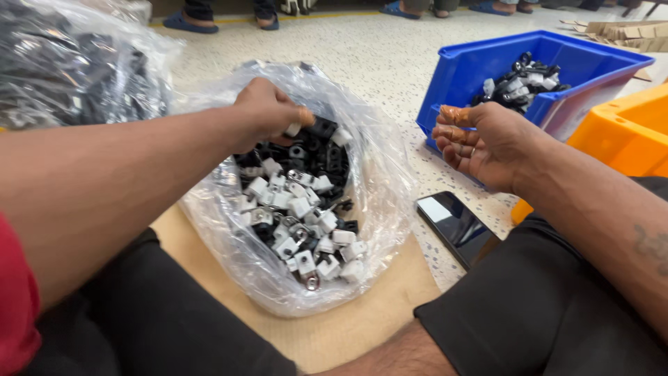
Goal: The person sits on the floor and assembles small white and black plastic components by hand, pressing pairs of parts together. They repeatedly pick parts from a plastic-lined bag on the floor and place assembled units into a blue bin beside them.
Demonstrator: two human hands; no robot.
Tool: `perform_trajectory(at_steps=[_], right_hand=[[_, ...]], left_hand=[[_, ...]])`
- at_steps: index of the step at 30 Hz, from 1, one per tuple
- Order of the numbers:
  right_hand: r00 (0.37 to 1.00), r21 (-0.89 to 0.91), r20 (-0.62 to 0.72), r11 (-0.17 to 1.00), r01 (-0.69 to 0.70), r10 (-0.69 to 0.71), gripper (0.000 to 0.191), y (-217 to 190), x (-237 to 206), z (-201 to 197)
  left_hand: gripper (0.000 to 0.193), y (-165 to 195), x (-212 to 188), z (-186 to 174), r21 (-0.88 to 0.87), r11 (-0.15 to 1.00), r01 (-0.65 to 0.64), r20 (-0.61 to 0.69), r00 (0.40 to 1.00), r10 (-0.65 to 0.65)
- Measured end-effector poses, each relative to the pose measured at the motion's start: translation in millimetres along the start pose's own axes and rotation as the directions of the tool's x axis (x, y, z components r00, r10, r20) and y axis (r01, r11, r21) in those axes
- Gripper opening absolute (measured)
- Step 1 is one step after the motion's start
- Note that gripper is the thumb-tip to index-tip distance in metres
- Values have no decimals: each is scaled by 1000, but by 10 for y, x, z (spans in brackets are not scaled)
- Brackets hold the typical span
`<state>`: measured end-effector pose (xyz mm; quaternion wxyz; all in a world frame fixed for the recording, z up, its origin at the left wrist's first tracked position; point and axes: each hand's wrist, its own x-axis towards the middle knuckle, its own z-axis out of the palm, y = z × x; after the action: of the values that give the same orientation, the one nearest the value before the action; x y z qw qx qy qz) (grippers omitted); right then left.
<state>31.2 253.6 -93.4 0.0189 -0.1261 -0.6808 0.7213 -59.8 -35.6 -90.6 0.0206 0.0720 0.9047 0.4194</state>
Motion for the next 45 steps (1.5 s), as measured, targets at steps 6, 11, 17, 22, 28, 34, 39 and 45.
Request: perform_trajectory(at_steps=[6,11,17,22,28,34,39,45], right_hand=[[985,-29,171,999,24,-19,42,-49,-455,459],[891,62,407,979,194,-202,45,-43,-694,676],[921,373,355,928,16,-158,36,-157,-1085,414],[972,579,229,809,-98,-45,39,-335,-1586,307],[927,88,311,977,194,-212,39,-631,-2065,257],[890,-269,335,874,406,-310,22,-794,-2232,275],[881,-86,436,966,245,-185,19,-737,-2218,217],[964,-90,239,986,137,-112,21,-698,-1585,-50]], left_hand=[[23,331,-560,-16,-678,687,262,212,964,-158],[26,525,-1060,138,-685,686,244,215,968,-130],[21,675,-1468,99,-888,355,291,268,957,-113],[23,1000,-1901,143,-929,309,203,180,979,-100],[30,1401,-2364,85,-927,349,140,158,987,24],[29,1557,-2755,13,-683,730,29,14,1000,-27],[38,1555,-2920,-122,-559,829,12,-20,999,-28],[44,1441,-2685,-414,-479,878,13,-91,994,-64]])
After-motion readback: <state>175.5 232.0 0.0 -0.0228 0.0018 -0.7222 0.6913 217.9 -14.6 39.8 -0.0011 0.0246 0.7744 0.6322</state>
